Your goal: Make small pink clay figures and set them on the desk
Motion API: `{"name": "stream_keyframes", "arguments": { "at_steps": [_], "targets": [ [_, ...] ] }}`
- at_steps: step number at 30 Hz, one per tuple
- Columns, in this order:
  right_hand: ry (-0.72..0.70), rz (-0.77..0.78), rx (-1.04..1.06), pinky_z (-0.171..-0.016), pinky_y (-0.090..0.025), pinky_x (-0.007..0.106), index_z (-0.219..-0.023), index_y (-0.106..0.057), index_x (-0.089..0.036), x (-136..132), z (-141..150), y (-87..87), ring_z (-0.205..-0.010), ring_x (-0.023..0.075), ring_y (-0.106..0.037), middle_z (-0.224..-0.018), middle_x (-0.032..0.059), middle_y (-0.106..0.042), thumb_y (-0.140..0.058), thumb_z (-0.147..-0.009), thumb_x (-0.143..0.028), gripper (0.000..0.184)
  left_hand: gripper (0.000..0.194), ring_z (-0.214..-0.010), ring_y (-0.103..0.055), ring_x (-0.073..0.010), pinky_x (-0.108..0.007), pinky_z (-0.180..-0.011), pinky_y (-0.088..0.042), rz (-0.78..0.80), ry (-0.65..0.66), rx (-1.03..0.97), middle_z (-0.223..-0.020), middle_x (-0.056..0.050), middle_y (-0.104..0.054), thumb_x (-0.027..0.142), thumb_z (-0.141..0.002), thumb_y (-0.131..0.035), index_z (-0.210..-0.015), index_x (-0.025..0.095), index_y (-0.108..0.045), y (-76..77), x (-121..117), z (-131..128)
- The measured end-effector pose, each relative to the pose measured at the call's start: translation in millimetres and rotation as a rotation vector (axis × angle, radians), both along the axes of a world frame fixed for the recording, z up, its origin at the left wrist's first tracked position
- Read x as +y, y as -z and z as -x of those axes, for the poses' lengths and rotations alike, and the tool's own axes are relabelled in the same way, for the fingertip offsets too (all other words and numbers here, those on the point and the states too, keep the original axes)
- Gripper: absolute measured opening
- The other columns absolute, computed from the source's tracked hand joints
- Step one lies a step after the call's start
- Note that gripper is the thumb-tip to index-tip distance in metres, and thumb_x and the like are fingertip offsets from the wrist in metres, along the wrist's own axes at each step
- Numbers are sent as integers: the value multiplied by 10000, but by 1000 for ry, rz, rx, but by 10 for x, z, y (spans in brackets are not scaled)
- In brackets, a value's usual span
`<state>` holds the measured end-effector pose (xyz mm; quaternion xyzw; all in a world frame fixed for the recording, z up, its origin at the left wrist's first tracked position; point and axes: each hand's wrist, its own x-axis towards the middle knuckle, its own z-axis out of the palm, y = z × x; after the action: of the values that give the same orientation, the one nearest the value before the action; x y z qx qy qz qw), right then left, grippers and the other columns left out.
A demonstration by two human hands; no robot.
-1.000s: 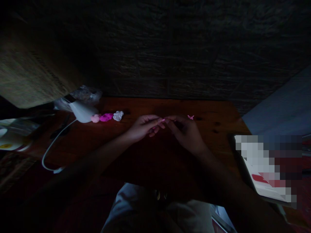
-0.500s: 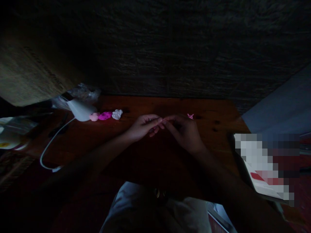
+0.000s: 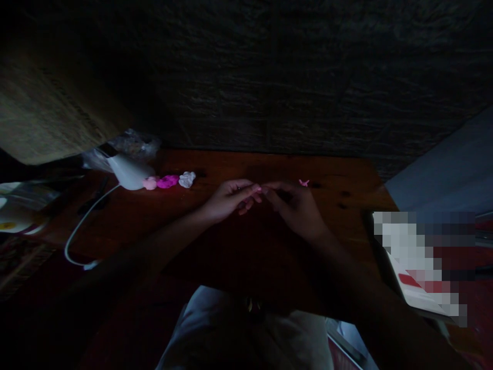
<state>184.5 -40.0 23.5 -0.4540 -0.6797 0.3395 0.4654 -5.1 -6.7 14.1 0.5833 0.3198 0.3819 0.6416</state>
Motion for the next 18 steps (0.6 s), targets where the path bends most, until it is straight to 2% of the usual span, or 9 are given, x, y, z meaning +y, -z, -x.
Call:
{"name": "stream_keyframes", "arguments": {
  "at_steps": [6, 10, 18],
  "targets": [
    [36, -87, -42, -695, -560, 341, -913, -780, -209, -15, 30, 40, -705, 197, -682, -796, 60, -745, -666, -924, -489, 303, 343, -513, -517, -48, -180, -443, -407, -23, -9, 58, -799, -35, -710, 463, -885, -687, -884, 120, -682, 0, -20, -4],
    [45, -114, -68, -746, -569, 360, -921, -775, -208, -19, 31, 60, -771, 215, -703, -867, 76, -769, -665, -930, -470, 284, 354, -518, -518, -44, -174, -447, -402, -7, -8, 84, -815, -45, -714, 472, -898, -670, -867, 120, -677, 4, -22, -8],
    [-43, -22, 27, -534, -493, 281, -1010, -811, -232, 3, 6, 26, -615, 147, -617, -896, 61, -772, -685, -914, -510, 320, 372, -519, -513, -38, -162, -437, -373, 77, -17, 27, -837, -45, -708, 481, -886, -699, -959, 116, -697, 16, -6, -13]
  ]
}}
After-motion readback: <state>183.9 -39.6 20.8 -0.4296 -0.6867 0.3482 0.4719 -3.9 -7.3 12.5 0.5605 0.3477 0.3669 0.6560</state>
